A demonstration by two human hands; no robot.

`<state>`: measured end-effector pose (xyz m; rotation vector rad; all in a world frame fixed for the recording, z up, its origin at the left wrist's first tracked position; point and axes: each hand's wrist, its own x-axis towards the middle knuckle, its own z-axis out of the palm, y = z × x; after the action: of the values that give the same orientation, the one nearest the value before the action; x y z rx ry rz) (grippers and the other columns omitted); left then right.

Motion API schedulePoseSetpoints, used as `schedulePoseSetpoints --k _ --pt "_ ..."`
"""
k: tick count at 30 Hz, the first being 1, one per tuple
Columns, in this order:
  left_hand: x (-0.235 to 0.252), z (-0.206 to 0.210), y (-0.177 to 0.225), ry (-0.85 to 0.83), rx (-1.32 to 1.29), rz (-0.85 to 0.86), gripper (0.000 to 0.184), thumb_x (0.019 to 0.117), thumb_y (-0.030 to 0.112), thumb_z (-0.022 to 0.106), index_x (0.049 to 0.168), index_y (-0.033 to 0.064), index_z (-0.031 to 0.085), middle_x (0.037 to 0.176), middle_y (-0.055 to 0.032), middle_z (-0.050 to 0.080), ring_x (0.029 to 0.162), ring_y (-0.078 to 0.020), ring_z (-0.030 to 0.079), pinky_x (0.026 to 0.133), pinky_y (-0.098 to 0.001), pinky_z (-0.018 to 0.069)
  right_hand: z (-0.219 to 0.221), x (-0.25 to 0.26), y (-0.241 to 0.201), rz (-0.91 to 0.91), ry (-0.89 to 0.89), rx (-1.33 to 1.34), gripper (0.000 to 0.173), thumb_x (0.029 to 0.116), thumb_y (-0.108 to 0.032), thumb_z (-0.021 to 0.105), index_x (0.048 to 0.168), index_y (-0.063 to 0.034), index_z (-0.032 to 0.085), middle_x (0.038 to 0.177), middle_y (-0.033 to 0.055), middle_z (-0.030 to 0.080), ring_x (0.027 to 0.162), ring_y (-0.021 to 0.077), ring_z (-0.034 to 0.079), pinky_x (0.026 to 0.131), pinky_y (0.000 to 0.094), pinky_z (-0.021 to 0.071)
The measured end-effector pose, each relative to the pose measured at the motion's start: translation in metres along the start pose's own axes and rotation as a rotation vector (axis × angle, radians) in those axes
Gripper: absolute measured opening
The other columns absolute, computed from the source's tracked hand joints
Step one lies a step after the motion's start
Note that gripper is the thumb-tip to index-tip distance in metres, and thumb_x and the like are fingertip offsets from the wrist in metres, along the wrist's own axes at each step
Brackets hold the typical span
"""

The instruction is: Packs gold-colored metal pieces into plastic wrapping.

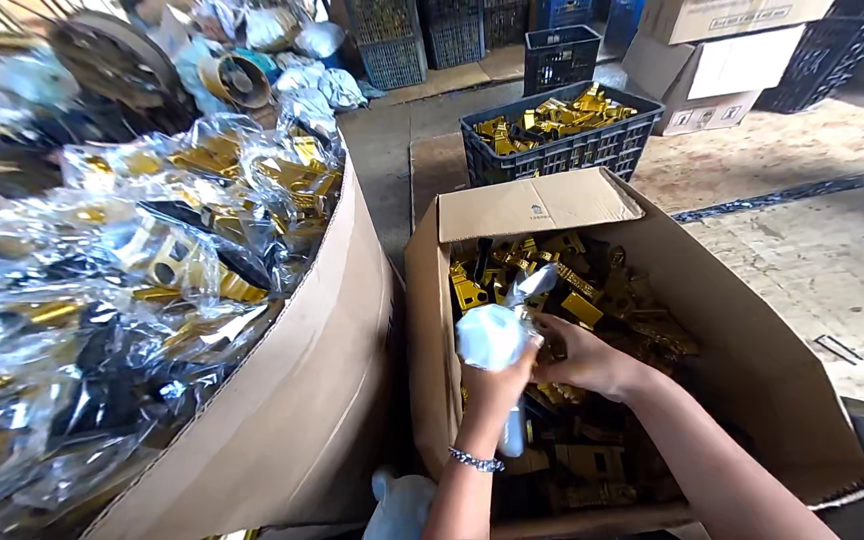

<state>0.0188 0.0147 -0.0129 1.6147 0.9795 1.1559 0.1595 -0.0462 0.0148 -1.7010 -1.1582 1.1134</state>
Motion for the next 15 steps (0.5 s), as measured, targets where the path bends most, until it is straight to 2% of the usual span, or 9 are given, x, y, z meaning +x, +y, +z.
schedulePoseSetpoints --k 1,3,4,6,9,12,13,14,15 --pt "0.004 -0.004 0.003 0.034 -0.017 -0.034 0.072 0.0762 0.012 0.088 0.13 -0.018 0.051 0.119 -0.0227 0.066 0.112 -0.0165 0.064 0.101 -0.0299 0.051 -0.001 -0.005 0.002 -0.057 0.026 0.055 0.077 0.0833 -0.016 0.082 0.149 0.0013 0.045 0.135 0.0182 0.061 0.117 0.0178 0.063 0.101 0.0311 0.0518" --pt "-0.003 -0.006 0.008 0.004 0.023 0.033 0.059 0.0802 0.012 0.085 0.122 -0.0186 0.056 0.113 -0.0225 0.067 0.107 -0.0161 0.065 0.098 -0.0295 0.0524 0.001 -0.009 0.009 -0.188 0.211 -0.001 0.056 0.09 -0.019 0.076 0.14 0.0 0.058 0.13 0.0159 0.065 0.114 0.0173 0.064 0.099 0.0319 0.0518" --pt "-0.013 -0.005 0.01 -0.087 0.066 0.101 0.051 0.0816 0.013 0.083 0.115 -0.0177 0.061 0.107 -0.0224 0.07 0.102 -0.0174 0.068 0.096 -0.0312 0.054 0.003 -0.008 0.015 -0.271 0.318 -0.081 0.051 0.0892 -0.017 0.076 0.136 -0.0003 0.062 0.129 0.0177 0.066 0.115 0.0237 0.063 0.099 0.0384 0.0511" --pt "-0.026 0.001 0.01 -0.29 0.003 0.119 0.043 0.0833 0.014 0.081 0.113 -0.0139 0.065 0.102 -0.0173 0.072 0.098 -0.0135 0.069 0.094 -0.0286 0.0551 -0.001 -0.004 0.023 -0.375 0.426 -0.24 0.048 0.0828 -0.015 0.076 0.128 -0.0004 0.067 0.126 0.0214 0.067 0.116 0.038 0.062 0.098 0.0548 0.0489" --pt "-0.019 -0.002 0.012 -0.279 -0.284 -0.188 0.033 0.0878 0.003 0.074 0.114 -0.0102 0.061 0.09 -0.0081 0.071 0.079 -0.0094 0.069 0.078 -0.0264 0.06 -0.032 -0.017 0.011 -0.088 0.242 -0.53 0.043 0.0899 -0.016 0.077 0.128 0.0007 0.068 0.129 0.0295 0.063 0.122 0.0468 0.059 0.104 0.0606 0.0454" --pt "-0.003 -0.018 0.018 -0.211 -0.353 -0.373 0.03 0.0938 -0.003 0.06 0.122 -0.0095 0.055 0.101 -0.0118 0.07 0.086 -0.014 0.07 0.081 -0.0303 0.0589 -0.058 -0.021 -0.014 0.164 0.01 -0.82 0.028 0.0954 -0.008 0.068 0.12 0.0052 0.07 0.13 0.0317 0.058 0.124 0.0484 0.056 0.105 0.06 0.044" --pt "-0.002 -0.018 0.018 -0.214 -0.325 -0.375 0.03 0.0928 -0.003 0.062 0.121 -0.0099 0.056 0.101 -0.013 0.071 0.088 -0.015 0.07 0.083 -0.0313 0.0592 -0.061 -0.027 -0.024 0.086 0.05 -0.852 0.022 0.0958 -0.004 0.066 0.115 0.0063 0.071 0.126 0.0318 0.06 0.119 0.048 0.058 0.102 0.0596 0.0463" --pt "-0.003 -0.017 0.018 -0.224 -0.265 -0.359 0.034 0.0903 -0.002 0.068 0.121 -0.0111 0.058 0.103 -0.0143 0.071 0.092 -0.0148 0.071 0.086 -0.0313 0.0592 -0.063 -0.035 -0.029 -0.139 0.191 -0.81 0.017 0.0939 -0.001 0.065 0.106 0.0075 0.073 0.115 0.0316 0.064 0.106 0.0463 0.064 0.094 0.0582 0.0516" --pt "-0.004 -0.014 0.016 -0.242 -0.202 -0.324 0.039 0.0869 0.0 0.075 0.121 -0.0109 0.059 0.105 -0.0144 0.07 0.096 -0.0126 0.069 0.089 -0.0298 0.0577 -0.064 -0.039 -0.032 -0.442 0.382 -0.698 0.013 0.0909 0.0 0.066 0.099 0.0059 0.075 0.104 0.0263 0.067 0.092 0.0377 0.068 0.082 0.0508 0.0574"
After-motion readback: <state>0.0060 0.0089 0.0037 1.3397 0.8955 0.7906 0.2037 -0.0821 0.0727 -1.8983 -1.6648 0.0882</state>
